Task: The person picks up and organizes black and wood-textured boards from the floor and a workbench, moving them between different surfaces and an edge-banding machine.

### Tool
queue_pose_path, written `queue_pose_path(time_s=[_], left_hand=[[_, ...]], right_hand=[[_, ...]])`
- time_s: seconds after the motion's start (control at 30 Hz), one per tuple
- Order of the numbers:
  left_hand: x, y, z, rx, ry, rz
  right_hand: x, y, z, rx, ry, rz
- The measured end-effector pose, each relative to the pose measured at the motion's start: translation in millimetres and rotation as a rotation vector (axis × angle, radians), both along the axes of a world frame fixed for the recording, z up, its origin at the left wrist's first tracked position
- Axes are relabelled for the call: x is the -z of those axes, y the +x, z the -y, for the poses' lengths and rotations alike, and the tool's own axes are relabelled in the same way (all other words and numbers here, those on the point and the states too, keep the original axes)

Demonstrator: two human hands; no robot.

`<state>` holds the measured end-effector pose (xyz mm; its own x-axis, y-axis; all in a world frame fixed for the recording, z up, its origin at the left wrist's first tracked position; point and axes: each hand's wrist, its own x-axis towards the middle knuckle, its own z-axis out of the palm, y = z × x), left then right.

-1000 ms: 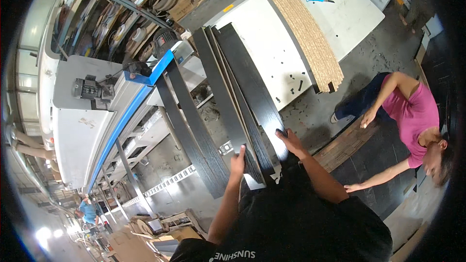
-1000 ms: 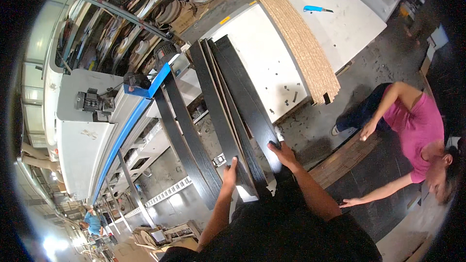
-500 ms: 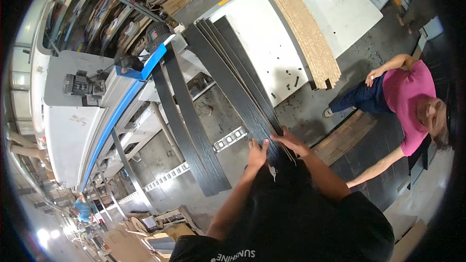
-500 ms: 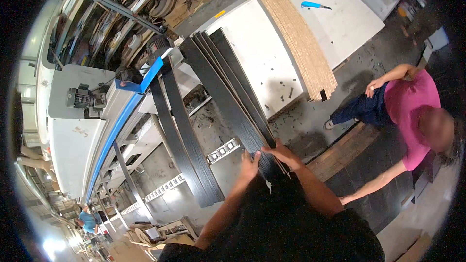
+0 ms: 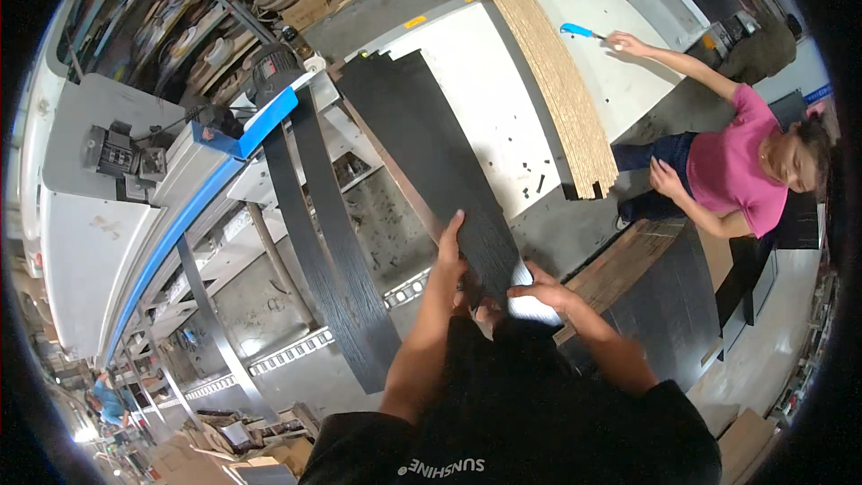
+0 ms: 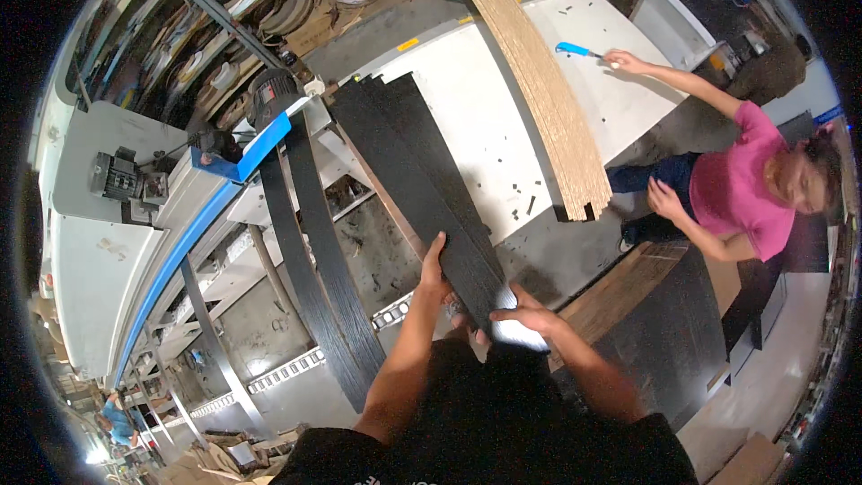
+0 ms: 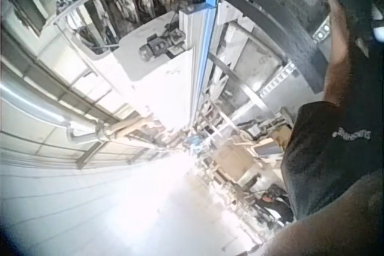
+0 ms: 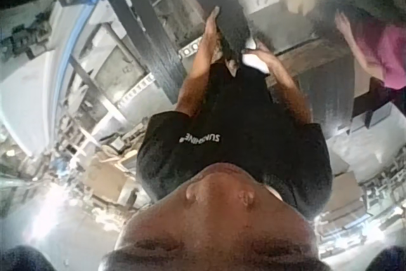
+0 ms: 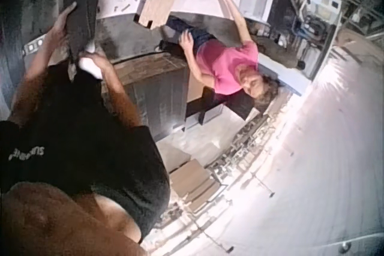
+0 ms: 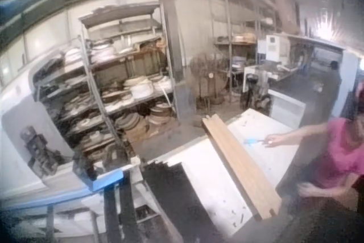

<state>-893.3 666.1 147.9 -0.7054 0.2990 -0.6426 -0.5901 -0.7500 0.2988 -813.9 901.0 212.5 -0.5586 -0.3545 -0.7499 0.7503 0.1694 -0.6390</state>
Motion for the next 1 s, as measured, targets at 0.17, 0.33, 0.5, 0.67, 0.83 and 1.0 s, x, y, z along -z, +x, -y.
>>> queue_pose_path(time_s=[0.17, 0.33, 0.5, 0.67, 0.83, 1.0], left_hand=[[-21.6, -6.5, -14.0, 0.013, -0.133, -0.009], [-41.6, -14.0, -39.2, -0.132, -0.357, -0.107], [-37.8, -92.2, -41.8, -0.205, -0.667, -0.051], [-53.8, -202.3, -51.7, -0.220, -1.230, -0.235], [-69.6, -237.4, -82.8, 0.230, -1.794, 0.139], [-53.4, -241.9, -128.9, 0.369, -1.934, 0.220]], right_hand=[[2.7, 2.6, -10.0, -0.135, 0.105, -0.219], [-2.0, -17.3, -38.3, -0.168, -0.023, -0.231], [37.6, -86.5, -55.8, -0.236, -0.163, -0.128], [78.1, -118.3, -45.6, 0.167, -0.405, 0.229], [73.6, -133.0, -43.9, 0.143, -0.438, 0.516], [37.7, -114.6, -73.1, -0.425, 0.425, -0.214]])
